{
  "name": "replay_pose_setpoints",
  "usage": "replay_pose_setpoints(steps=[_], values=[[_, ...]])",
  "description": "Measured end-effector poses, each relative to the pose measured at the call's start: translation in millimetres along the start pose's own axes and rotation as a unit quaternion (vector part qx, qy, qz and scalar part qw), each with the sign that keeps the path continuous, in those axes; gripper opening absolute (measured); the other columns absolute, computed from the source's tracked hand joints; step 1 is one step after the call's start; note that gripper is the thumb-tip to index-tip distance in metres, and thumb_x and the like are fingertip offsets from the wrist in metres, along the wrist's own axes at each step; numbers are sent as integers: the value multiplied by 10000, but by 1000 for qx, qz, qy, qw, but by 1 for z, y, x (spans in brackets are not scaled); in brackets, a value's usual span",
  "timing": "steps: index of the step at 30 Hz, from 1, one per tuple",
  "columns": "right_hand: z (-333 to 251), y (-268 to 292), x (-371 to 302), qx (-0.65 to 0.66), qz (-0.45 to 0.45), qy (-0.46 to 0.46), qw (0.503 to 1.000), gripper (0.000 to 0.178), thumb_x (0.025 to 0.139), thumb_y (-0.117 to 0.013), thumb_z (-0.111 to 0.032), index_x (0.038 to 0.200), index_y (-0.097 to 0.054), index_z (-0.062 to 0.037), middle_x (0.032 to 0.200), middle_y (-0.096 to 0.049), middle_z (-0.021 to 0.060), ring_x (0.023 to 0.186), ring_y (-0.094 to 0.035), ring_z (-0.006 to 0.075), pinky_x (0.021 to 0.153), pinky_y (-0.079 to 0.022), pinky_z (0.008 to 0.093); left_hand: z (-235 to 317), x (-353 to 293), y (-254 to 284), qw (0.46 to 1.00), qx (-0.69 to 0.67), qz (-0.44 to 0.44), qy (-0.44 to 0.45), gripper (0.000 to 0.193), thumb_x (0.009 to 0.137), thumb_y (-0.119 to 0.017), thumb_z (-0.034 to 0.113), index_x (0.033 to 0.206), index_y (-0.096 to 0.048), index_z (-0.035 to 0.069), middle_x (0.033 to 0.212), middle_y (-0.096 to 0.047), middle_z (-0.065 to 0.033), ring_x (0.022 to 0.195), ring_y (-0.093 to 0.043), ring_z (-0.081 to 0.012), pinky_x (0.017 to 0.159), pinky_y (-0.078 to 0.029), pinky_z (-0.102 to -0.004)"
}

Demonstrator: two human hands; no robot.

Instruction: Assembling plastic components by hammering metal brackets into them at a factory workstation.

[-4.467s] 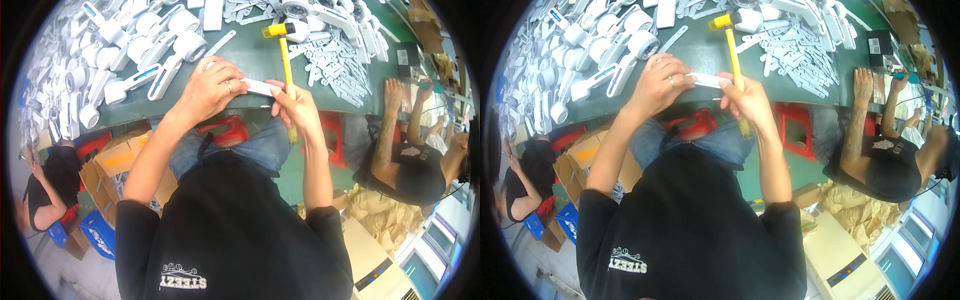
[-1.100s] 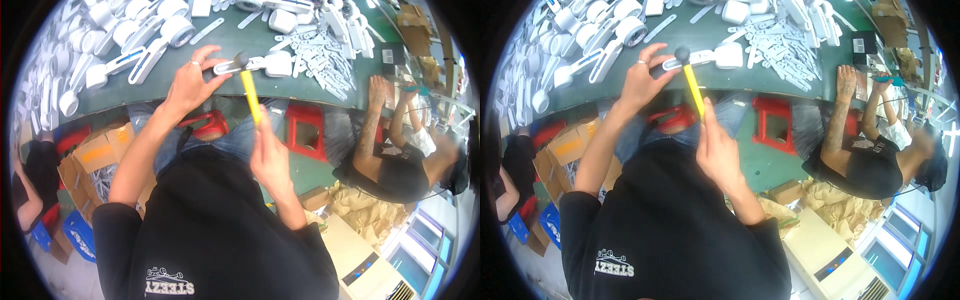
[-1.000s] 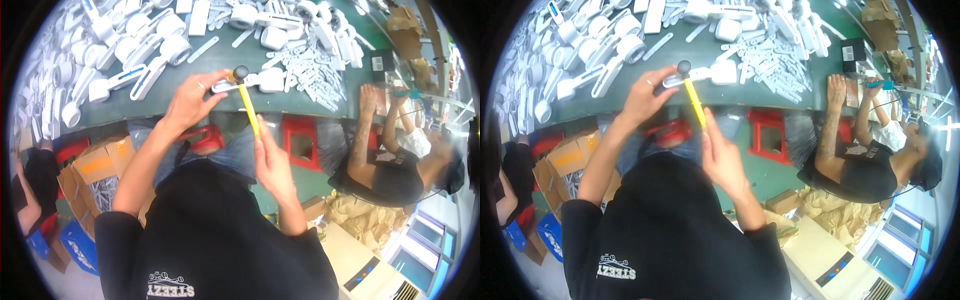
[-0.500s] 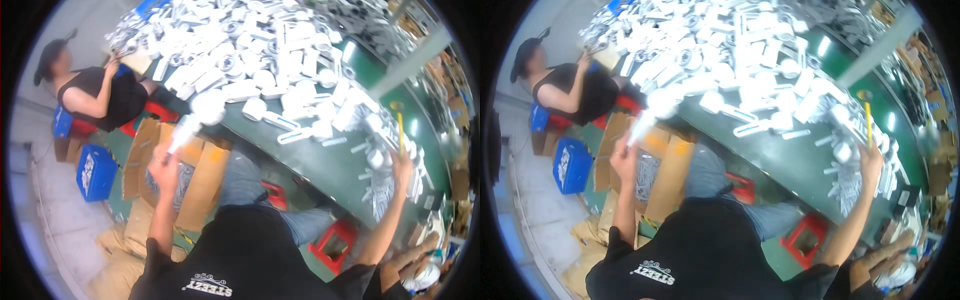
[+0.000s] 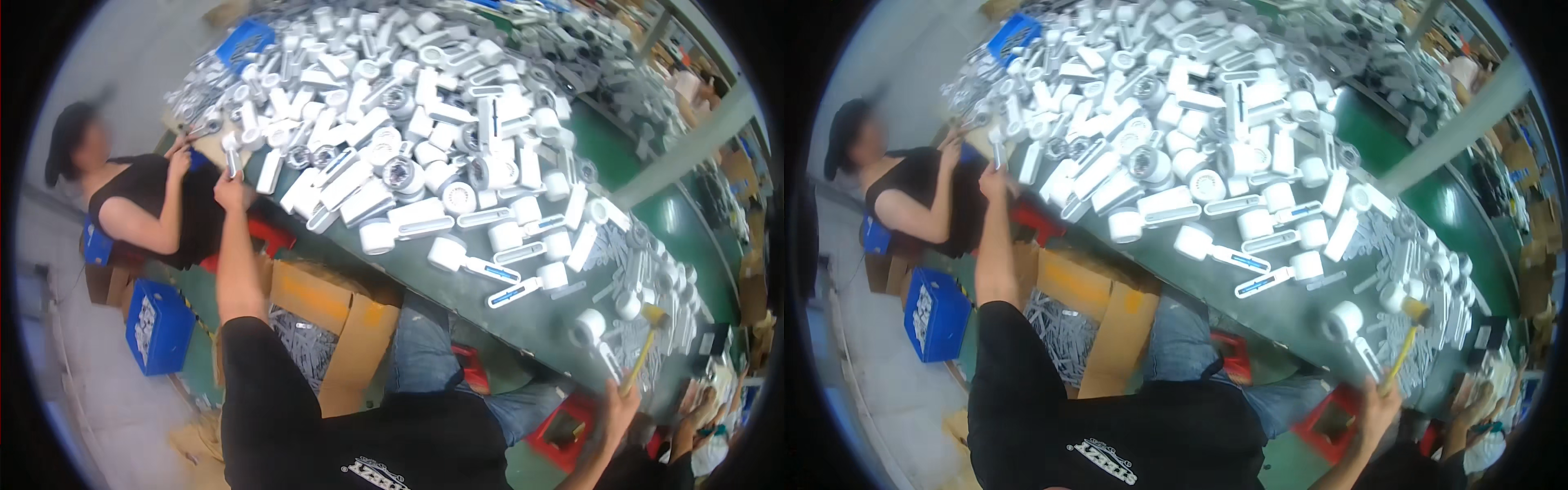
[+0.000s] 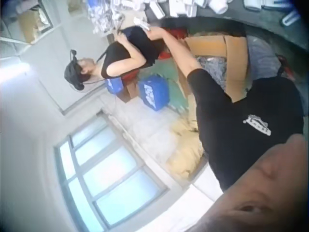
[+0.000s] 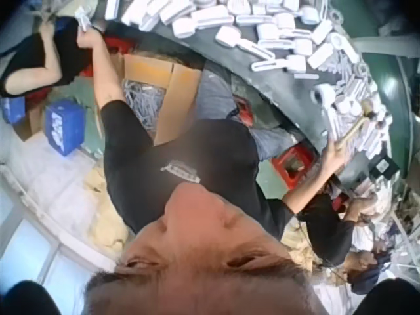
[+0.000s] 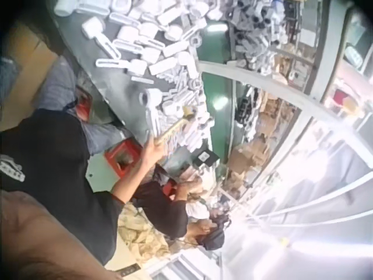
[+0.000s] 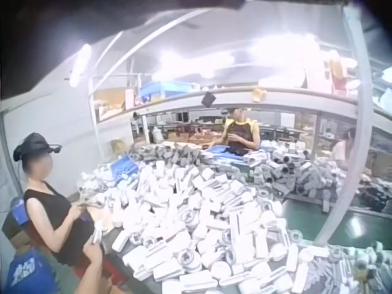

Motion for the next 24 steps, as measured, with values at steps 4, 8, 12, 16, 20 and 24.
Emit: replay_pose_setpoints(steps=[4, 8, 12, 16, 20, 24], values=[[4, -76, 5, 58, -131, -78, 987, 387, 931, -793, -216, 1220, -728, 34, 941, -751, 76, 861, -675, 157, 787, -547, 331, -68, 230, 114, 852, 443, -70, -271, 428, 940, -730, 431, 1148, -764, 59, 1121, -775, -175, 1063, -749, -344, 958, -582, -461], [-5, -102, 3, 31, -117, -16, 992, 357, 930, -814, -184, 1222, -727, 3, 915, -743, 45, 830, -666, 110, 771, -542, 285, -20, 43, 3, 987, 8, -87, -131, 720, 997, -659, 445, 1554, -537, 7, 1483, -631, -249, 1298, -657, -387, 1135, -469, -408], [5, -114, 20, 96, -133, -16, 986, 365, 918, -840, -232, 1178, -733, 1, 822, -729, 100, 763, -656, 132, 726, -544, 332, 202, -186, 90, 945, -116, -149, -266, 510, 1055, -677, 155, 1530, -570, 2, 1538, -605, -195, 1395, -580, -281, 1184, -415, -387], [1, -111, 29, 147, -172, -18, 974, 478, 939, -827, -225, 1360, -700, -37, 871, -744, 51, 833, -664, 122, 741, -541, 315, 326, -392, 138, 868, -127, -289, -382, 396, 988, -716, 25, 1383, -686, 33, 1396, -694, -160, 1253, -669, -313, 1084, -510, -421], [30, -95, 30, 224, -122, -37, 966, 531, 969, -799, -185, 1462, -645, -60, 766, -662, -20, 661, -595, 68, 587, -481, 270, 452, -497, 114, 728, -254, -375, -515, 261, 867, -782, 7, 1123, -784, 54, 1115, -751, -82, 1029, -693, -315, 928, -535, -418], [62, -90, 39, 395, -28, -109, 912, 425, 1013, -765, -164, 1411, -660, -59, 667, -525, -83, 480, -437, 23, 434, -322, 242, 530, -570, 37, 686, -173, -416, -572, 234, 867, -832, 244, 1025, -804, 74, 996, -733, -109, 977, -676, -318, 869, -522, -450]])
Point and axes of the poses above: each hand's wrist, its own x-axis towards the middle knuckle, its own y-axis out of the back of the hand, z = x × y, the point moved 4 cm from there along x, towards the middle knuckle
